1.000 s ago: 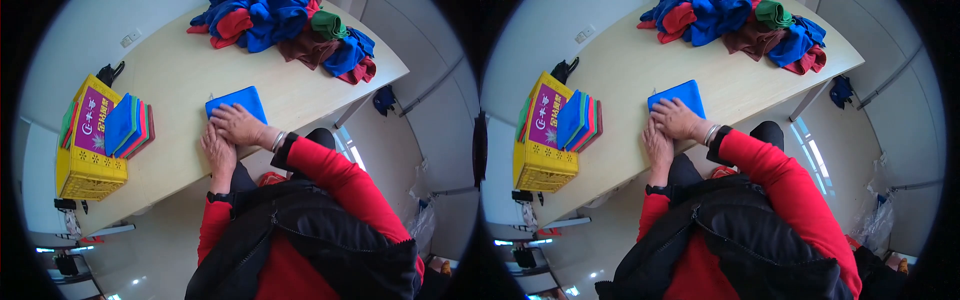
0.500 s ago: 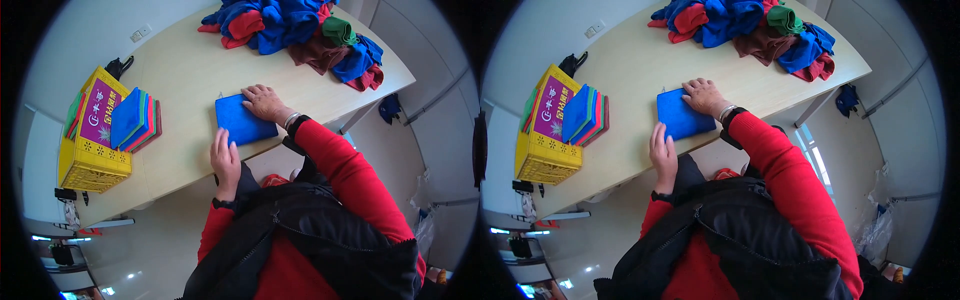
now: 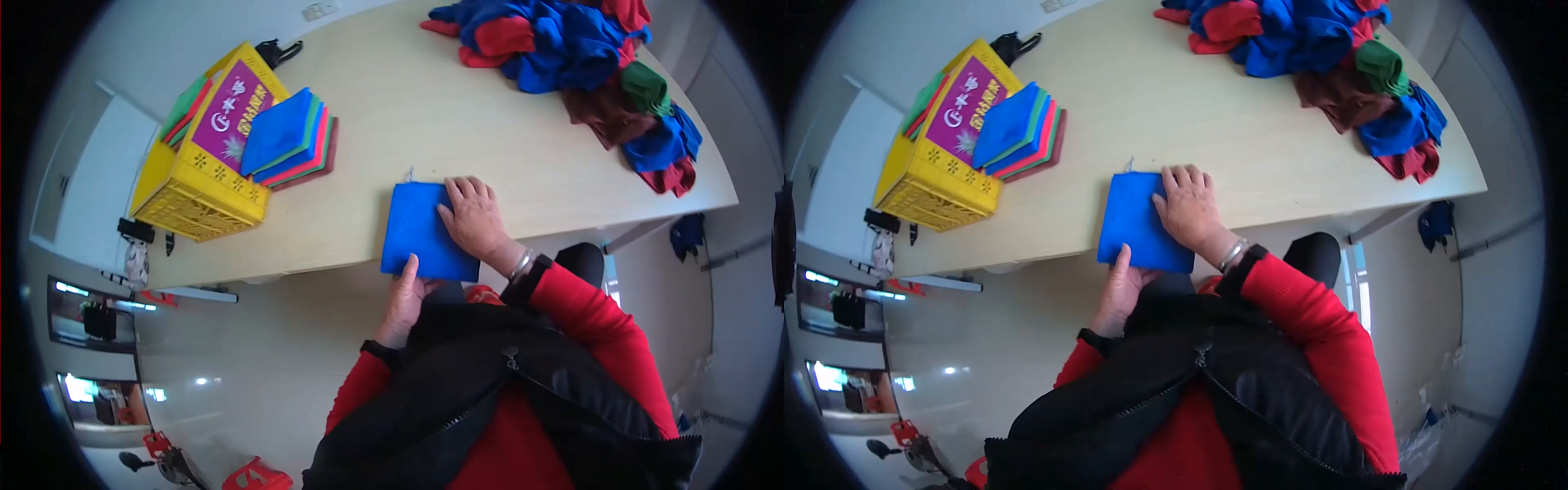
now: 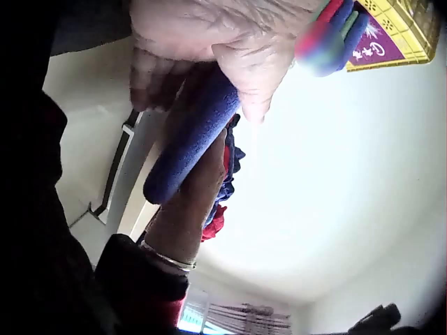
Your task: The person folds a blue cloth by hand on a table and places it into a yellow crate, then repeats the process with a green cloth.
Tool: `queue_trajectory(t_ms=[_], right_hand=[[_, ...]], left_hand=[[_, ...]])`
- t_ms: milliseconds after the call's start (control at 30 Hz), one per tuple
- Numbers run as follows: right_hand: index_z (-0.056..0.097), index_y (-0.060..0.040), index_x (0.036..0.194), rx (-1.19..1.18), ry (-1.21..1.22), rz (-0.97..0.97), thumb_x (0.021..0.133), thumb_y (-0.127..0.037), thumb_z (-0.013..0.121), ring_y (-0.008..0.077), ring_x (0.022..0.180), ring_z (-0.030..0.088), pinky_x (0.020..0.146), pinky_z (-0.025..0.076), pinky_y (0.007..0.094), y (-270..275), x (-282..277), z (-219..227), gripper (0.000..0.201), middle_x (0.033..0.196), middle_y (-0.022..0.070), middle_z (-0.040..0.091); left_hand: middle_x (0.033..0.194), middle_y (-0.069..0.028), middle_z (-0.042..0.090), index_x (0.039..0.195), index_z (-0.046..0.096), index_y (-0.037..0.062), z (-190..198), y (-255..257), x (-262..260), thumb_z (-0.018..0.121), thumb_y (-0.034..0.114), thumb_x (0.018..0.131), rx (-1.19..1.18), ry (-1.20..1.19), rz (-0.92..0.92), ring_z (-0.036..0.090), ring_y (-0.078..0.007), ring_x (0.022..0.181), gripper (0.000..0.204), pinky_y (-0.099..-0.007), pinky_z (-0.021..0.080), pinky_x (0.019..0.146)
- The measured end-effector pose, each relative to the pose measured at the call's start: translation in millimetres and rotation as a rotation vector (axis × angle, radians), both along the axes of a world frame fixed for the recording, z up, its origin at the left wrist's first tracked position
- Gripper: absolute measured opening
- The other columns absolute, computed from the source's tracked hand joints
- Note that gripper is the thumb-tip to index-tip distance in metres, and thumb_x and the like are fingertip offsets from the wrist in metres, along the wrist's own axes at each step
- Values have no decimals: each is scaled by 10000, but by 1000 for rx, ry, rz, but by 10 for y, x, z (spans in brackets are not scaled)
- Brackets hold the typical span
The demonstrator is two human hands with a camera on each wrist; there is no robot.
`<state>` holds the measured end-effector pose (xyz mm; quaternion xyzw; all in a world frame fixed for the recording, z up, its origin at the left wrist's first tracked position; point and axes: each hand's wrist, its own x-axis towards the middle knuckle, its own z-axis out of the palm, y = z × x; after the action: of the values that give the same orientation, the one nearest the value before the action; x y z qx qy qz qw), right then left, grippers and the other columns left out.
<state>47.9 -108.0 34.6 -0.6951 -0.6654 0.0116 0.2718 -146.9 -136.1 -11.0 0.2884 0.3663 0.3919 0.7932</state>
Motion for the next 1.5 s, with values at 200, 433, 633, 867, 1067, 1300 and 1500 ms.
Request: queue_trajectory(t_ms=[200, 433, 633, 867, 1067, 1300, 1500], right_hand=[[497, -8, 1383, 27, 51, 178, 962, -330, 574, 360, 1301, 482, 1117, 360, 470, -62, -64, -55, 536, 1355, 191, 556], [530, -3, 1340, 153, 32, 20, 930, -201, 607, 361, 1322, 472, 1135, 356, 460, -265, 840, -267, 461, 1366, 186, 552], [579, 7, 1257, 129, -37, 14, 879, -147, 624, 360, 1321, 478, 1133, 361, 459, -389, 871, -172, 410, 1346, 177, 566], [587, 13, 1248, 128, 0, -20, 853, -140, 635, 356, 1317, 485, 1128, 367, 460, -360, 860, -156, 426, 1344, 179, 569], [583, 20, 1252, 103, -2, -33, 845, -144, 638, 356, 1320, 483, 1125, 367, 461, -356, 852, -127, 443, 1341, 182, 569], [580, 23, 1257, 110, 6, -42, 840, -149, 640, 357, 1327, 476, 1128, 364, 458, -357, 848, -121, 455, 1350, 183, 561], [579, 24, 1258, 94, 3, -37, 842, -158, 641, 355, 1332, 470, 1132, 362, 457, -366, 846, -119, 458, 1355, 182, 557]], left_hand=[[1406, -107, 550, 1427, 475, 78, 280, -30, -250, 671, 359, 949, 74, -19, 234, 552, -271, 1261, 588, -477, 463, 1035], [1428, -127, 530, 1451, 457, 87, 1431, 584, -894, 696, 299, 884, 151, 132, 359, 500, -326, 1314, 651, -530, 428, 1082], [1435, -143, 516, 1456, 425, 59, 2276, 2013, -1160, 723, 259, 883, 403, 10, 418, 494, -329, 1317, 677, -532, 430, 1083], [1247, -153, 656, 1242, 594, 28, 1864, 3602, -1308, 719, 249, 887, 302, -188, 469, 604, -327, 1194, 437, -497, 488, 1026], [1201, -157, 674, 1180, 609, 9, 1526, 3759, -1417, 709, 217, 895, 87, -189, 545, 641, -314, 1125, 367, -463, 520, 998], [1148, -145, 688, 1157, 618, 15, 1767, 3856, -1383, 700, 199, 901, 125, -260, 435, 656, -298, 1084, 325, -438, 535, 978], [1149, -149, 683, 1155, 613, 1, 1558, 3717, -1383, 710, 179, 898, 122, -212, 482, 661, -287, 1084, 327, -436, 571, 936]])
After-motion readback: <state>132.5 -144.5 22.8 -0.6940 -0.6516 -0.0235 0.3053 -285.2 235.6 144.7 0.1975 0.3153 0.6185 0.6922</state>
